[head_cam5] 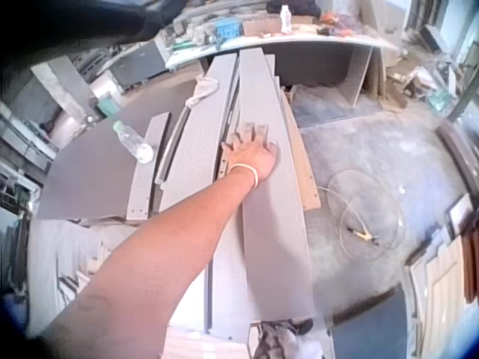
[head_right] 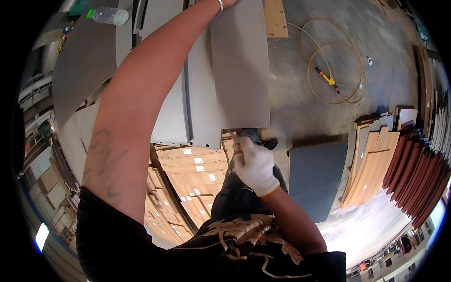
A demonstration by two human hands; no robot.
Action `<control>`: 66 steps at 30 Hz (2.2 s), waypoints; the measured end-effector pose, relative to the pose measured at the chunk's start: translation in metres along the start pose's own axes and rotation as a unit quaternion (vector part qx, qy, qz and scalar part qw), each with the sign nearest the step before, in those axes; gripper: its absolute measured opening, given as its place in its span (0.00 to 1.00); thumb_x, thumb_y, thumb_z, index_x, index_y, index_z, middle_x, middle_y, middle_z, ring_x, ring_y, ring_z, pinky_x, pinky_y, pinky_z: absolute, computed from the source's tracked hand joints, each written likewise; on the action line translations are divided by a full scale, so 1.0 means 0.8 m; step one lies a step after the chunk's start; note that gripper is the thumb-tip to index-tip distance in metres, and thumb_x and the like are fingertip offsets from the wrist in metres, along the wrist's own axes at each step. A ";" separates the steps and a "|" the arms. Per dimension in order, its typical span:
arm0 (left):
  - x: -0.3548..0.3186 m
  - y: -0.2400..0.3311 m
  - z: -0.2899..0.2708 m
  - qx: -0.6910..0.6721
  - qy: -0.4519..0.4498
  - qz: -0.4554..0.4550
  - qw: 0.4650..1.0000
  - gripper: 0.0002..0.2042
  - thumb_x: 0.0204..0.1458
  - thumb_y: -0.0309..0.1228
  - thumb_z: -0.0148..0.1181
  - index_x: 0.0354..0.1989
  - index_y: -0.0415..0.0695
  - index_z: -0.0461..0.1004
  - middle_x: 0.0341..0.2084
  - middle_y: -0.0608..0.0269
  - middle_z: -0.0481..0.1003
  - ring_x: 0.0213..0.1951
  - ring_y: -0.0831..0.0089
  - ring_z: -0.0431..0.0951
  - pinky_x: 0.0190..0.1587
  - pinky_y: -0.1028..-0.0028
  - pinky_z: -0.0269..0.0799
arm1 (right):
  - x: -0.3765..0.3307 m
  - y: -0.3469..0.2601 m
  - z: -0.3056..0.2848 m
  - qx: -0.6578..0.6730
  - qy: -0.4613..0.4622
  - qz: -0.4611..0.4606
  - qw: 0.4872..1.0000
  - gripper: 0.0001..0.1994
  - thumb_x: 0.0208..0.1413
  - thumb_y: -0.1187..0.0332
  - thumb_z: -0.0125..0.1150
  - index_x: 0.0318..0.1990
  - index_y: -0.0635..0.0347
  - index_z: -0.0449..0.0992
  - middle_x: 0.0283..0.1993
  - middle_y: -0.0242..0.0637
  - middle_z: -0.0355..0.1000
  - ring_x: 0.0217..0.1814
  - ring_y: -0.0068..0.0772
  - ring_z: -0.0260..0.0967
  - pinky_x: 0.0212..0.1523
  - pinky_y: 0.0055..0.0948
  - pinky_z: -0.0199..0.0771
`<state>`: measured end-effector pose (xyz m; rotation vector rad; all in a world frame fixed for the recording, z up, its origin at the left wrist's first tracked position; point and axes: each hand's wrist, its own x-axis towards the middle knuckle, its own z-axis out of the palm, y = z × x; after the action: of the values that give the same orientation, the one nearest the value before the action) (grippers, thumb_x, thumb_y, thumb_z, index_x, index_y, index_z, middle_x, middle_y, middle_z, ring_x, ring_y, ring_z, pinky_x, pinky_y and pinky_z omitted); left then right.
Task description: The person wipes the surface of several gray panels with a cloth, then uses a utility knife to scrape edges and corners. The person repeatedly wipes the panels with the cloth, occasionally repositioning them on the workbench.
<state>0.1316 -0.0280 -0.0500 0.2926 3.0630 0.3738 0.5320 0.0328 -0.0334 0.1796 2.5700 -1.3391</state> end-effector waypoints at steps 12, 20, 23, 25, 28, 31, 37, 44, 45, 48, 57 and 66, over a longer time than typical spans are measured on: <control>-0.152 -0.204 -0.005 0.067 0.085 0.060 0.992 0.30 0.64 0.51 0.53 0.74 0.57 0.62 0.76 0.52 0.54 0.76 0.43 0.48 0.74 0.37 0.40 | 0.028 0.045 -0.043 0.086 0.038 0.085 0.992 0.02 0.51 0.81 0.53 0.32 0.66 0.71 0.28 0.44 0.65 0.29 0.38 0.66 0.34 0.31 0.68; -0.312 -0.249 -0.024 -0.022 0.034 -0.140 0.989 0.39 0.64 0.53 0.55 0.75 0.40 0.55 0.72 0.41 0.59 0.74 0.43 0.57 0.74 0.45 0.50 | 0.070 -0.018 -0.043 -0.084 -0.135 0.098 0.983 0.07 0.60 0.64 0.60 0.36 0.58 0.76 0.35 0.52 0.78 0.41 0.58 0.76 0.40 0.49 0.75; -0.323 -0.205 -0.029 -0.070 0.067 -0.160 0.982 0.44 0.60 0.56 0.58 0.76 0.37 0.51 0.73 0.36 0.56 0.75 0.41 0.54 0.74 0.43 0.47 | 0.096 -0.058 -0.059 -0.174 -0.156 0.133 0.963 0.08 0.61 0.63 0.60 0.38 0.57 0.78 0.38 0.51 0.79 0.43 0.57 0.77 0.43 0.47 0.77; -0.324 -0.175 -0.032 -0.036 0.095 -0.162 0.982 0.48 0.56 0.56 0.63 0.76 0.37 0.50 0.74 0.35 0.52 0.76 0.39 0.50 0.74 0.41 0.44 | 0.105 -0.022 -0.055 -0.120 -0.131 0.130 0.975 0.09 0.63 0.63 0.60 0.44 0.56 0.80 0.38 0.47 0.80 0.44 0.52 0.78 0.45 0.42 0.77; -0.329 -0.140 -0.044 -0.023 0.042 -0.177 0.983 0.53 0.49 0.55 0.69 0.77 0.37 0.48 0.76 0.34 0.46 0.76 0.36 0.45 0.74 0.39 0.40 | 0.126 -0.007 -0.055 -0.027 -0.081 0.119 0.989 0.10 0.64 0.64 0.60 0.47 0.56 0.81 0.35 0.40 0.80 0.40 0.39 0.78 0.42 0.35 0.76; -0.328 -0.129 -0.048 -0.031 0.003 -0.195 0.980 0.57 0.43 0.52 0.73 0.77 0.38 0.47 0.77 0.33 0.41 0.77 0.36 0.41 0.75 0.40 0.36 | 0.159 -0.016 -0.060 0.094 -0.096 0.216 0.967 0.10 0.65 0.65 0.61 0.46 0.58 0.83 0.32 0.33 0.78 0.35 0.24 0.72 0.38 0.27 0.72; -0.313 -0.121 -0.055 -0.024 -0.014 -0.255 0.966 0.58 0.42 0.52 0.74 0.77 0.39 0.46 0.76 0.29 0.43 0.76 0.36 0.44 0.75 0.44 0.40 | 0.219 0.002 -0.062 0.238 -0.037 0.201 0.950 0.10 0.66 0.66 0.60 0.42 0.63 0.84 0.32 0.29 0.77 0.32 0.19 0.67 0.34 0.22 0.68; -0.234 -0.101 -0.043 -0.004 0.018 -0.327 0.945 0.59 0.40 0.53 0.75 0.77 0.38 0.46 0.74 0.29 0.47 0.74 0.37 0.49 0.73 0.46 0.45 | 0.360 0.037 -0.109 0.245 -0.068 0.153 0.955 0.12 0.66 0.66 0.59 0.44 0.67 0.81 0.33 0.33 0.78 0.31 0.22 0.70 0.34 0.26 0.70; -0.229 -0.101 -0.046 0.001 0.021 -0.339 0.941 0.60 0.40 0.53 0.76 0.77 0.38 0.46 0.74 0.29 0.47 0.74 0.38 0.50 0.73 0.46 0.45 | 0.372 0.022 -0.115 0.218 -0.088 0.140 0.962 0.12 0.65 0.65 0.59 0.43 0.67 0.81 0.33 0.34 0.78 0.32 0.23 0.71 0.34 0.26 0.70; -0.211 -0.106 -0.054 -0.010 -0.012 -0.365 0.931 0.59 0.39 0.52 0.76 0.76 0.38 0.48 0.73 0.30 0.49 0.74 0.40 0.51 0.73 0.47 0.46 | 0.412 0.003 -0.134 0.147 -0.142 0.112 0.972 0.12 0.65 0.65 0.58 0.41 0.66 0.81 0.32 0.37 0.78 0.33 0.27 0.75 0.35 0.29 0.73; -0.206 -0.075 -0.037 0.048 0.096 -0.288 0.951 0.43 0.47 0.38 0.70 0.73 0.42 0.57 0.73 0.38 0.53 0.75 0.40 0.51 0.75 0.43 0.45 | 0.438 0.008 -0.141 0.121 -0.223 0.108 0.961 0.15 0.69 0.60 0.56 0.40 0.65 0.80 0.28 0.36 0.75 0.27 0.27 0.73 0.32 0.32 0.75; -0.152 0.056 0.019 -0.022 0.163 -0.233 0.959 0.33 0.51 0.29 0.61 0.66 0.29 0.63 0.67 0.36 0.62 0.69 0.39 0.60 0.73 0.47 0.53 | 0.472 0.056 -0.167 0.078 -0.286 0.067 0.953 0.15 0.70 0.60 0.56 0.42 0.64 0.79 0.32 0.37 0.77 0.33 0.26 0.74 0.38 0.29 0.75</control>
<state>0.2601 -0.0049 -0.0514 -0.5395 3.2818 0.4987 0.1572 0.1676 -0.0946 -0.0113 1.9404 -1.3064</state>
